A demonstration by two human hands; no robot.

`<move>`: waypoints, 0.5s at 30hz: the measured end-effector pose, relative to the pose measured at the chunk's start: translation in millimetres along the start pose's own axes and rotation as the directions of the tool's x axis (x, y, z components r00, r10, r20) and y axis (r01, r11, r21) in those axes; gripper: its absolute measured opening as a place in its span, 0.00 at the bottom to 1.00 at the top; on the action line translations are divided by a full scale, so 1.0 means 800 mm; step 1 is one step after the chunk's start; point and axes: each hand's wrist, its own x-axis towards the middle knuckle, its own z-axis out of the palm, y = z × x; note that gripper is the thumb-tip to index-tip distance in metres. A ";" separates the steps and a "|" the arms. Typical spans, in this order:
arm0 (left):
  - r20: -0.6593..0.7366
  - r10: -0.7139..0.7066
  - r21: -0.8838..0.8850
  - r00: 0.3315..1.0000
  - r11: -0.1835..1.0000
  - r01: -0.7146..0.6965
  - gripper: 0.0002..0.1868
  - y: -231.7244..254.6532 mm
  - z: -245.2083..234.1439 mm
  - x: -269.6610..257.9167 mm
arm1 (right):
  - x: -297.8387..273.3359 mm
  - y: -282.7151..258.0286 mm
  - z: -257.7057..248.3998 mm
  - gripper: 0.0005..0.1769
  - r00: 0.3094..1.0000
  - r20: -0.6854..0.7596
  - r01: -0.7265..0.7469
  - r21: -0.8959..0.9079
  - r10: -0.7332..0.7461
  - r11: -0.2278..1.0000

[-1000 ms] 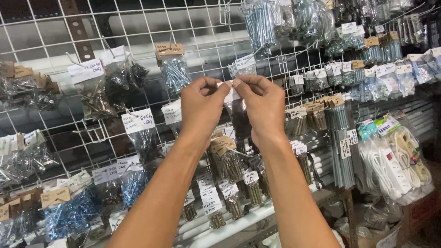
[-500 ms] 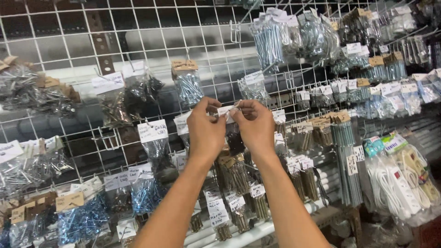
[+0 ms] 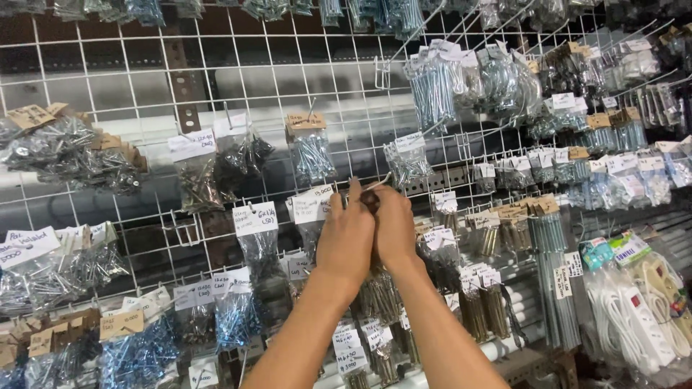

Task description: Organizing small bags of hardware by hanging them on a wire display rack in a storage area.

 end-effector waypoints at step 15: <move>0.393 -0.010 0.252 0.920 0.963 -0.097 0.25 -0.003 0.003 -0.007 | -0.021 -0.005 -0.020 0.28 0.960 0.255 0.152 -0.143 -0.112 0.978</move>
